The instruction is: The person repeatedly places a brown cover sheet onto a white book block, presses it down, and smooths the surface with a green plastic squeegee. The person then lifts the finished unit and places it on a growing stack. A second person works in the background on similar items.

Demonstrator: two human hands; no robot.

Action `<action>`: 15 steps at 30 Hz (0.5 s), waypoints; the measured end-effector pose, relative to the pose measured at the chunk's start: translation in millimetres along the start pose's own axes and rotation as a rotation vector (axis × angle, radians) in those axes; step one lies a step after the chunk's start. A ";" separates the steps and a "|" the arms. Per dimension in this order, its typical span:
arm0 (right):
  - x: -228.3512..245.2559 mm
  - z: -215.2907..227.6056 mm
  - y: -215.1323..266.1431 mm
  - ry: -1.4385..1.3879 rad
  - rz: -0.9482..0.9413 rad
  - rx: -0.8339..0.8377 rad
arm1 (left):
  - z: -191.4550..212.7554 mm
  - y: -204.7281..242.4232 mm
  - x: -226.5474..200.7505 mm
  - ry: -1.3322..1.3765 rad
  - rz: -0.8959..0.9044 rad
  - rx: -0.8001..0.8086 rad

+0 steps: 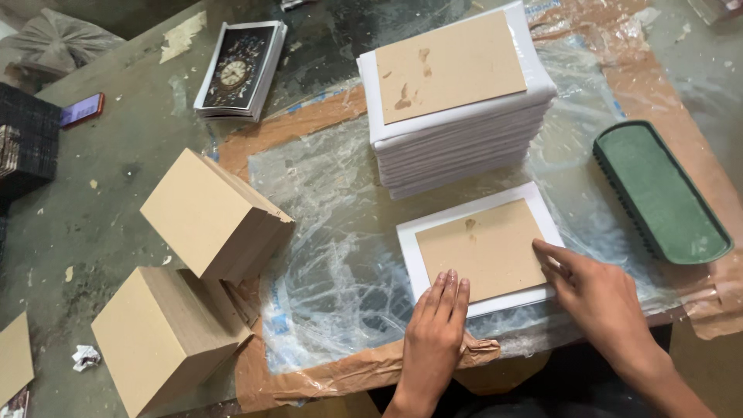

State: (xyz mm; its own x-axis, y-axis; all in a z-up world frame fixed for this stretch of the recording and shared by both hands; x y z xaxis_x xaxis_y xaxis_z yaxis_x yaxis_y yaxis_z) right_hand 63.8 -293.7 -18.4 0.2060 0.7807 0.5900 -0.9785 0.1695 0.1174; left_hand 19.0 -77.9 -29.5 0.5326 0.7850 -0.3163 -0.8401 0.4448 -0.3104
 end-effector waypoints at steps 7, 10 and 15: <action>-1.9 -9.8 0.0 0.146 0.078 0.026 | 5.0 -3.7 1.0 0.022 0.045 0.034; 1.7 -8.9 -0.6 0.146 0.099 0.016 | 5.5 -5.2 1.9 0.032 0.049 0.054; 19.7 0.7 -0.5 0.341 0.003 0.099 | 8.8 -5.4 -0.6 0.027 0.055 0.055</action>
State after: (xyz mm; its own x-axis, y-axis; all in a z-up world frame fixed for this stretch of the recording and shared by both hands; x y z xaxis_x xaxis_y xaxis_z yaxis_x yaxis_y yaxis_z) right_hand 68.3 -278.9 -6.2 0.1780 0.9399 0.2912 -0.9716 0.1210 0.2034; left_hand 22.3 -77.0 -19.8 0.4875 0.7974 -0.3558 -0.8721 0.4250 -0.2424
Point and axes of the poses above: each hand's wrist, its own y-axis away from the middle knuckle, its own z-axis out of the back of the hand, x = y × z, the point moved 8 cm from there along -y, towards the middle knuckle, and after that the axes turned 1 degree about -x, right-handed, at the moved point
